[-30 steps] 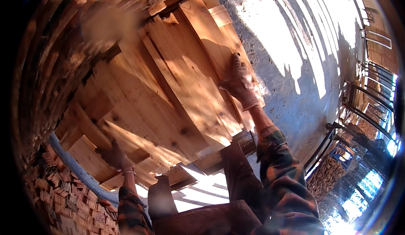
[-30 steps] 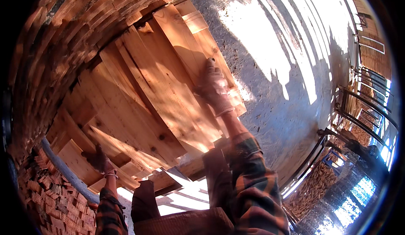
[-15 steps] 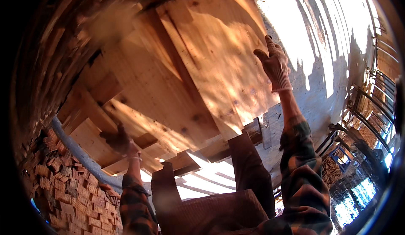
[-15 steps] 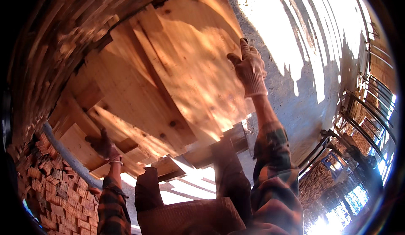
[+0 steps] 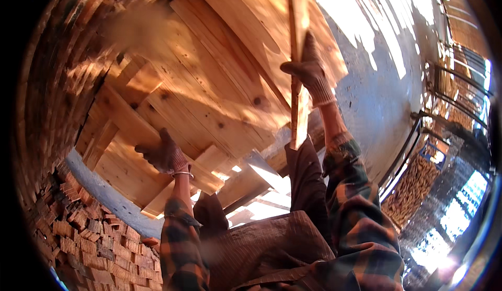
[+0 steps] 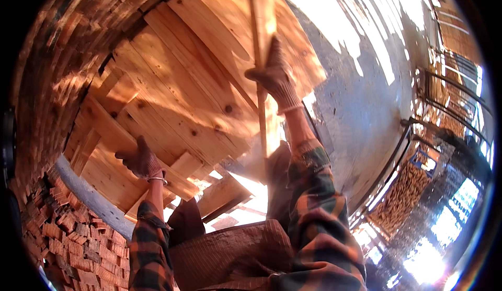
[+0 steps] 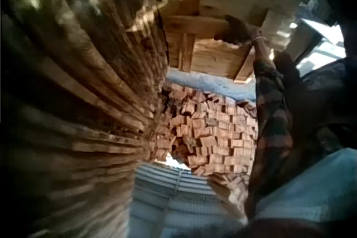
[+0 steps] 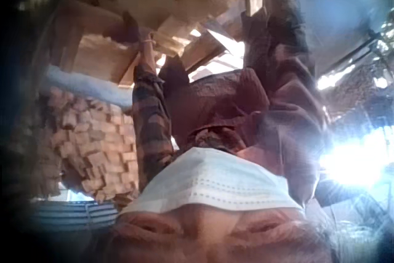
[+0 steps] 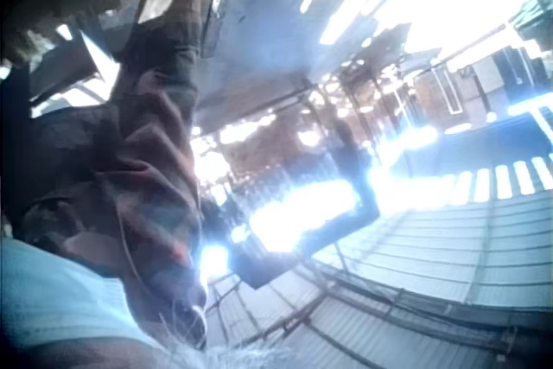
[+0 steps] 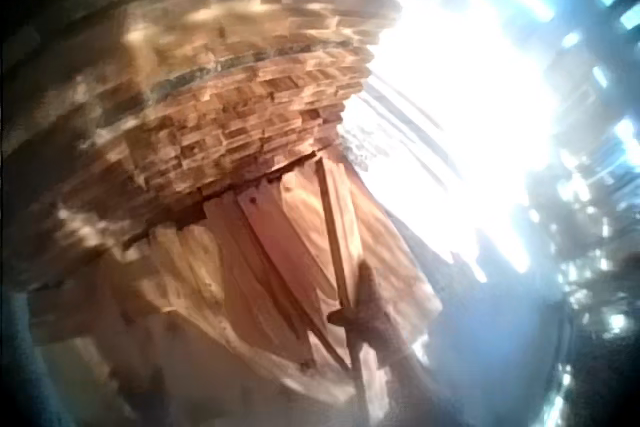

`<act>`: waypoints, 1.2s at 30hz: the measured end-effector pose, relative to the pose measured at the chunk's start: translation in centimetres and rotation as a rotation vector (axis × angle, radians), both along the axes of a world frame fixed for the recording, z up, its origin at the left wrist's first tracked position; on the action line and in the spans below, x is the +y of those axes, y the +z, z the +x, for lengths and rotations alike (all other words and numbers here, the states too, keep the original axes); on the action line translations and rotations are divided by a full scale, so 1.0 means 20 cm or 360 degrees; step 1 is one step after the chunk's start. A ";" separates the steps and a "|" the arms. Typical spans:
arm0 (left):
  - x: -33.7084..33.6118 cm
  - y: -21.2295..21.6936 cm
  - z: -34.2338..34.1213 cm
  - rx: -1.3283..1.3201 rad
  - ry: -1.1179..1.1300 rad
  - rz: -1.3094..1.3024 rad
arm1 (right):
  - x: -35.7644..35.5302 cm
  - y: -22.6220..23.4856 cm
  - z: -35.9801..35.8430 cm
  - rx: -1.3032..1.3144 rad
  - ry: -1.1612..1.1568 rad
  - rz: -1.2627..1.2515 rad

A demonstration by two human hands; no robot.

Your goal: The person repeatedly picks up wooden planks from a large pile on the floor and stacks them onto a growing pile. The person handles the lumber by hand, lifting and placing each piece to build a neat stack in a warehouse environment.

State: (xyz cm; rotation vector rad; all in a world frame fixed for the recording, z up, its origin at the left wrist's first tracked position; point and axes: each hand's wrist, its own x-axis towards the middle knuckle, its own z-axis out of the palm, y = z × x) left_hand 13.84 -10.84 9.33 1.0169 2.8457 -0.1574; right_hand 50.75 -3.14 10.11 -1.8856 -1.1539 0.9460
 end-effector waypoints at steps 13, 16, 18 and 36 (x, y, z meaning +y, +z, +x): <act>-0.05 -0.08 -0.23 0.0055 -0.0246 -0.0002 | 0.15 0.04 -0.25 -0.1103 0.0462 -0.0842; -0.10 -0.18 -0.33 0.0224 -0.0391 0.0001 | 0.09 0.01 -0.11 -0.0310 0.0483 -0.0620; -0.08 -0.11 -0.28 0.0180 -0.0322 -0.0046 | -0.12 0.10 -0.06 0.0177 0.0135 -0.0446; -0.03 -0.03 -0.16 -0.0095 -0.0255 0.0092 | -1.35 -0.32 -0.40 0.0800 -0.0776 0.0026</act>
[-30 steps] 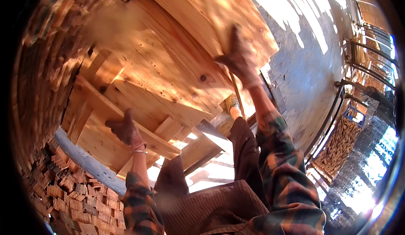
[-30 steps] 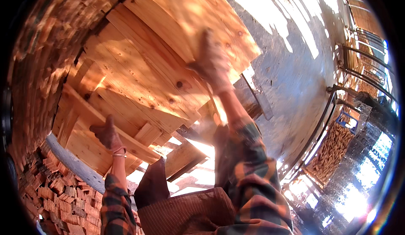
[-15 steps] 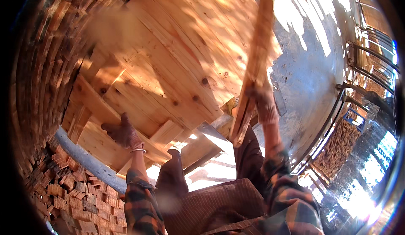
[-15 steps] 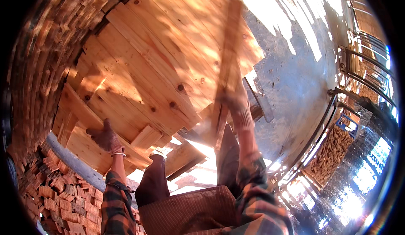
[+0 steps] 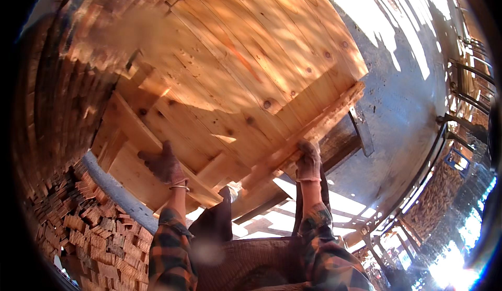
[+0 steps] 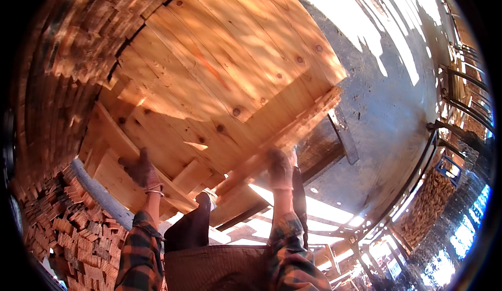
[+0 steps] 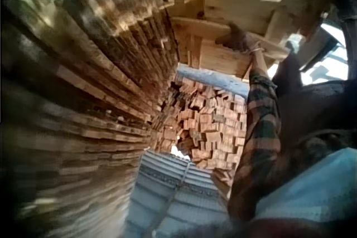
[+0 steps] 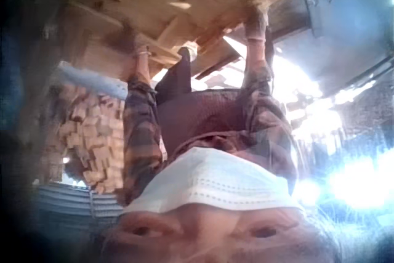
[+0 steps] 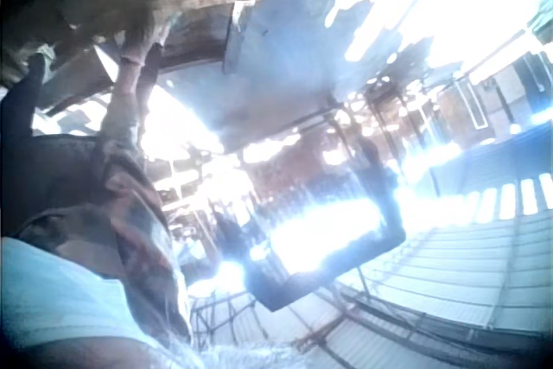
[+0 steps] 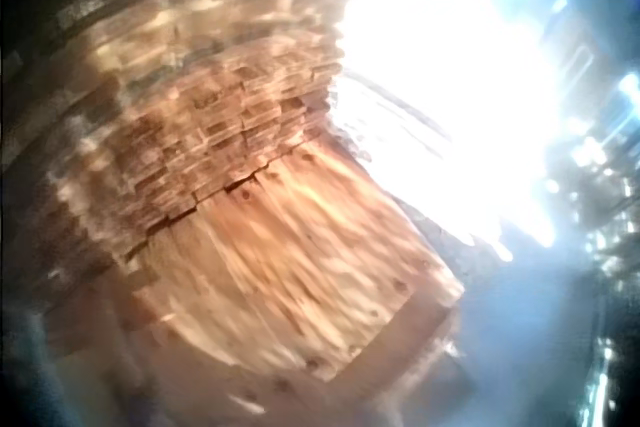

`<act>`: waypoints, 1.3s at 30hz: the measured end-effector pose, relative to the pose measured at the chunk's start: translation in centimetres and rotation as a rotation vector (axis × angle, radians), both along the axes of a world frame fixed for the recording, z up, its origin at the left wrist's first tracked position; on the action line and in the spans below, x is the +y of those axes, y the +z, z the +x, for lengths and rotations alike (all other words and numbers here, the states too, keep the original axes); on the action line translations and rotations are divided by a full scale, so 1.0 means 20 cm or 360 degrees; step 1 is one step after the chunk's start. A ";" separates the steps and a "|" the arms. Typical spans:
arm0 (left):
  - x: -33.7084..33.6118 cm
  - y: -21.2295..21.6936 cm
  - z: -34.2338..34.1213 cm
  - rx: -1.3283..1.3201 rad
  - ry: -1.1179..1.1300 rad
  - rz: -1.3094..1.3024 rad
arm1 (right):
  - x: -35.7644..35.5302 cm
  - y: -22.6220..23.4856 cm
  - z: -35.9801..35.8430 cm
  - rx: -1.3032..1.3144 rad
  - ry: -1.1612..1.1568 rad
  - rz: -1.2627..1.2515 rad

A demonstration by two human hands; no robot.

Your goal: The person repeatedly picks up wooden planks from a large pile on the floor and stacks them onto a growing pile. The person handles the lumber by hand, lifting and placing each piece to build a neat stack in a warehouse environment.

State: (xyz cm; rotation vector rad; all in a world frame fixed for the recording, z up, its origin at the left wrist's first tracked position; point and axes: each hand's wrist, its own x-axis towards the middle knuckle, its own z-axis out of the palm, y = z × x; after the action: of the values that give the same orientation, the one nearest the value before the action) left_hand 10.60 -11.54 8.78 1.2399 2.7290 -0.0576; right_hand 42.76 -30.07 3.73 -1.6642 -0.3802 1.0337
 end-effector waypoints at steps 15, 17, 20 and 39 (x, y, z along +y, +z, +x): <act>0.04 0.00 -0.02 0.0090 0.0233 -0.0080 | 1.54 0.51 0.25 -0.2054 0.2036 -0.0035; 0.01 0.00 -0.04 0.0056 0.0222 0.0026 | 1.81 0.46 0.21 -0.2431 0.2195 0.0431; 0.03 -0.02 -0.02 0.0008 0.0178 0.0070 | 2.11 0.33 0.21 -0.2535 0.2306 0.0890; -0.03 -0.08 -0.06 0.0250 0.0152 -0.0045 | 1.08 0.18 0.46 -0.2430 0.2487 0.0700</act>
State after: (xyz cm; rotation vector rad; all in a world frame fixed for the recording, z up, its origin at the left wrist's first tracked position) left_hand 9.31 -12.21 7.19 1.1410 2.9059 -0.1905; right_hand 51.92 -8.51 7.29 -1.2002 -2.9139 0.2330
